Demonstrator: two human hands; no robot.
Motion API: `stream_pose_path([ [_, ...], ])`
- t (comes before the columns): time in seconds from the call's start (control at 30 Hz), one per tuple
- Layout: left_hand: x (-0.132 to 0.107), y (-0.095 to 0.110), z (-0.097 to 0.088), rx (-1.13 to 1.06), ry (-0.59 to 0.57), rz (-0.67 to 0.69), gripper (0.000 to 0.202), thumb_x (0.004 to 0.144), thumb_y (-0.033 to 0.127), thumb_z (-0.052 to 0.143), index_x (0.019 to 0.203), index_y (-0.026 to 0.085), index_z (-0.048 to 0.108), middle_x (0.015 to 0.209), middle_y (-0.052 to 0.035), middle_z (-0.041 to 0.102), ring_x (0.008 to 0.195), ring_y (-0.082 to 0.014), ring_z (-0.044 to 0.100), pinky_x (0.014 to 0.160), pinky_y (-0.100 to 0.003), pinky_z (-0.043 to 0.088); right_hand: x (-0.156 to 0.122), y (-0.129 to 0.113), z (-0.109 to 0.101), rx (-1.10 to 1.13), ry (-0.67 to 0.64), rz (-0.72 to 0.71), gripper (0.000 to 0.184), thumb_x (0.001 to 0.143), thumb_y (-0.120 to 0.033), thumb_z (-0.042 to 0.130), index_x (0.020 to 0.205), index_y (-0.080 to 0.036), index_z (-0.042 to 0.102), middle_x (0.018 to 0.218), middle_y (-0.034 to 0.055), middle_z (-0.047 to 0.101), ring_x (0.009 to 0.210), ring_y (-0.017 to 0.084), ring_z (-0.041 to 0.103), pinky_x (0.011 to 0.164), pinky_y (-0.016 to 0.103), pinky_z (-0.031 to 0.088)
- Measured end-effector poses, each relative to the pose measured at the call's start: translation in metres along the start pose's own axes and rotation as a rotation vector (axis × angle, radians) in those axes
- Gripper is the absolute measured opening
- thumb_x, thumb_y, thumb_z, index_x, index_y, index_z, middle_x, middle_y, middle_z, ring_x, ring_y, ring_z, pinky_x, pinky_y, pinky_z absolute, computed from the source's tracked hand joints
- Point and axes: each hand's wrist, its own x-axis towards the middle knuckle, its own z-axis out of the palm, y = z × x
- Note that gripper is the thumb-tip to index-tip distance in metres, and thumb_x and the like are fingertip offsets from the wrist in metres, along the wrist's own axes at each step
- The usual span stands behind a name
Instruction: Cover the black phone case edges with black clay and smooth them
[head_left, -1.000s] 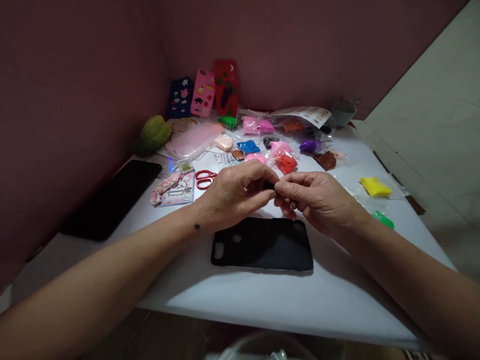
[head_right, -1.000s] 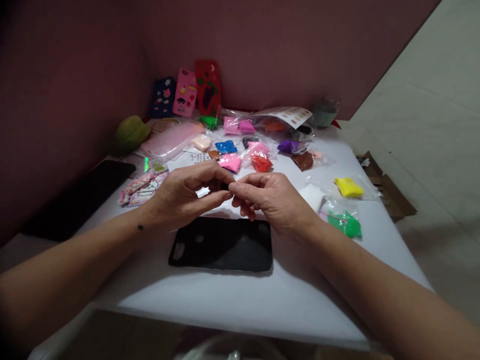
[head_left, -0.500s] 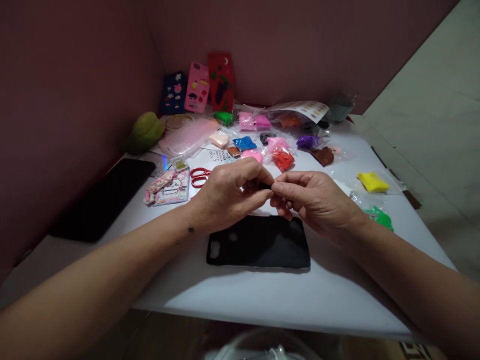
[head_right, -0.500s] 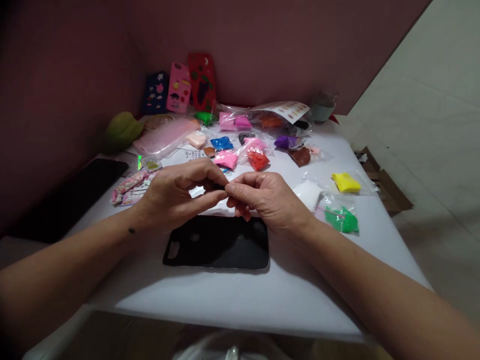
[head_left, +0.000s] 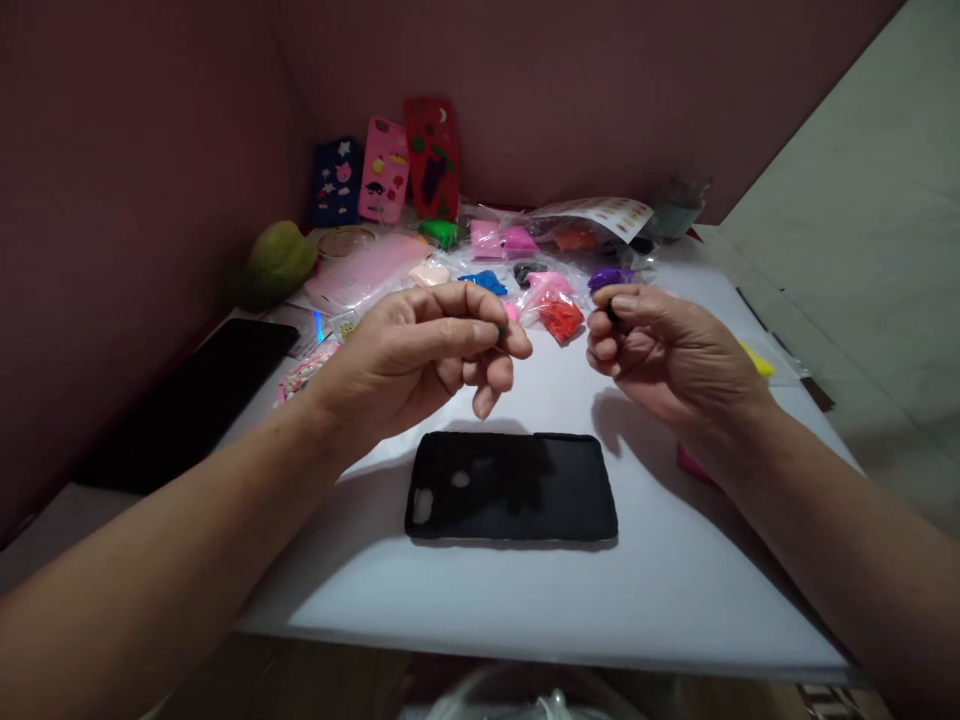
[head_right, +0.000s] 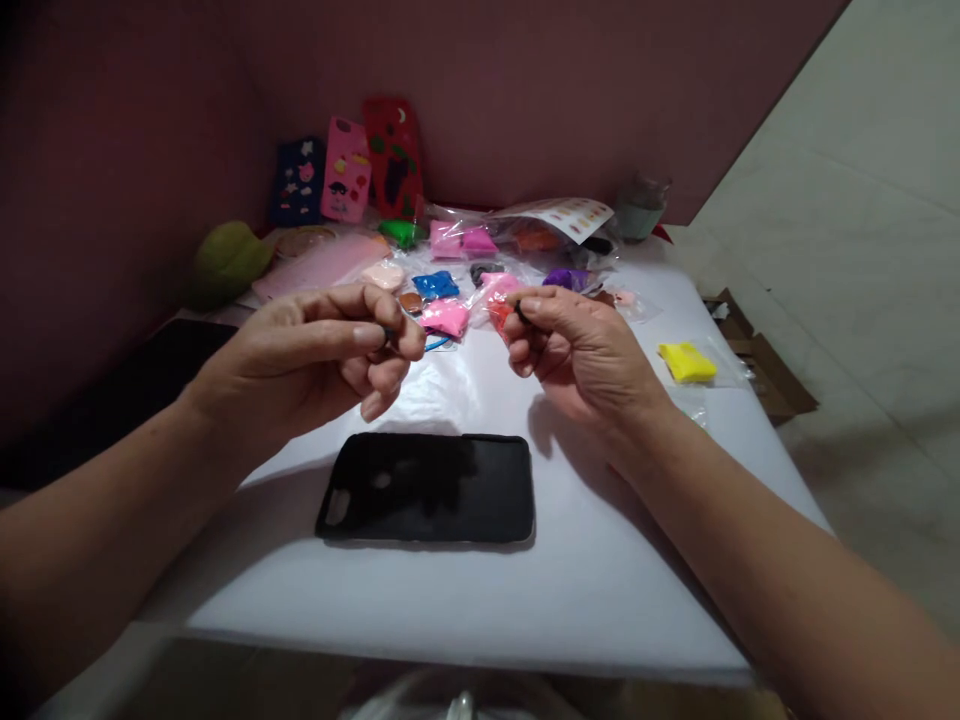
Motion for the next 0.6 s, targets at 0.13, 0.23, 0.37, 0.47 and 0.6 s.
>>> stream_pose_path([
  [0.13,0.009,-0.007,-0.011,-0.063,0.041,-0.078,0.014,0.077,0.003,0.065,0.087,0.011,0.071,0.074,-0.0039,0.070,0.052,-0.0102,0.064,0.045,-0.019,0.052,0.010,0.006,-0.010,-0.176,-0.004,-0.036,0.012,0.085,-0.017,0.066,0.095,-0.016,0.073,0.075,0.0020,0.067,0.057,0.008,0.057,0.054,0.018,0.046],
  [0.23,0.014,-0.012,-0.015,-0.015,0.046,-0.137,0.002,0.079,0.009,0.070,0.081,0.010,0.072,0.073,-0.0038,0.069,0.049,-0.0072,0.061,0.044,-0.016,0.051,0.012,0.011,-0.014,-0.288,-0.016,-0.030,0.013,0.087,-0.027,0.071,0.089,-0.015,0.072,0.075,0.0021,0.065,0.055,0.007,0.055,0.049,0.018,0.044],
  [0.37,0.014,-0.012,-0.014,0.071,0.053,-0.174,0.014,0.080,0.018,0.074,0.071,0.011,0.066,0.065,-0.0033,0.068,0.038,-0.0067,0.056,0.034,-0.016,0.042,0.011,0.013,-0.015,-0.367,-0.003,0.014,0.023,0.082,-0.034,0.077,0.074,-0.015,0.066,0.065,0.0005,0.058,0.049,0.007,0.050,0.042,0.019,0.038],
  [0.47,0.011,-0.009,-0.014,0.097,0.074,-0.139,0.021,0.082,0.027,0.073,0.070,0.015,0.060,0.056,0.0006,0.064,0.028,-0.0071,0.048,0.026,-0.018,0.032,0.008,0.012,-0.012,-0.381,0.013,0.049,0.026,0.081,-0.034,0.079,0.071,-0.016,0.063,0.059,-0.0005,0.055,0.046,0.006,0.046,0.040,0.019,0.038],
  [0.6,0.011,-0.007,-0.015,0.072,0.102,-0.064,0.014,0.085,0.027,0.071,0.080,0.015,0.064,0.059,0.0018,0.063,0.032,-0.0063,0.049,0.029,-0.018,0.034,0.006,0.014,-0.010,-0.383,0.002,0.061,0.025,0.084,-0.034,0.075,0.073,-0.016,0.061,0.061,0.0017,0.059,0.047,0.008,0.051,0.041,0.020,0.041],
])
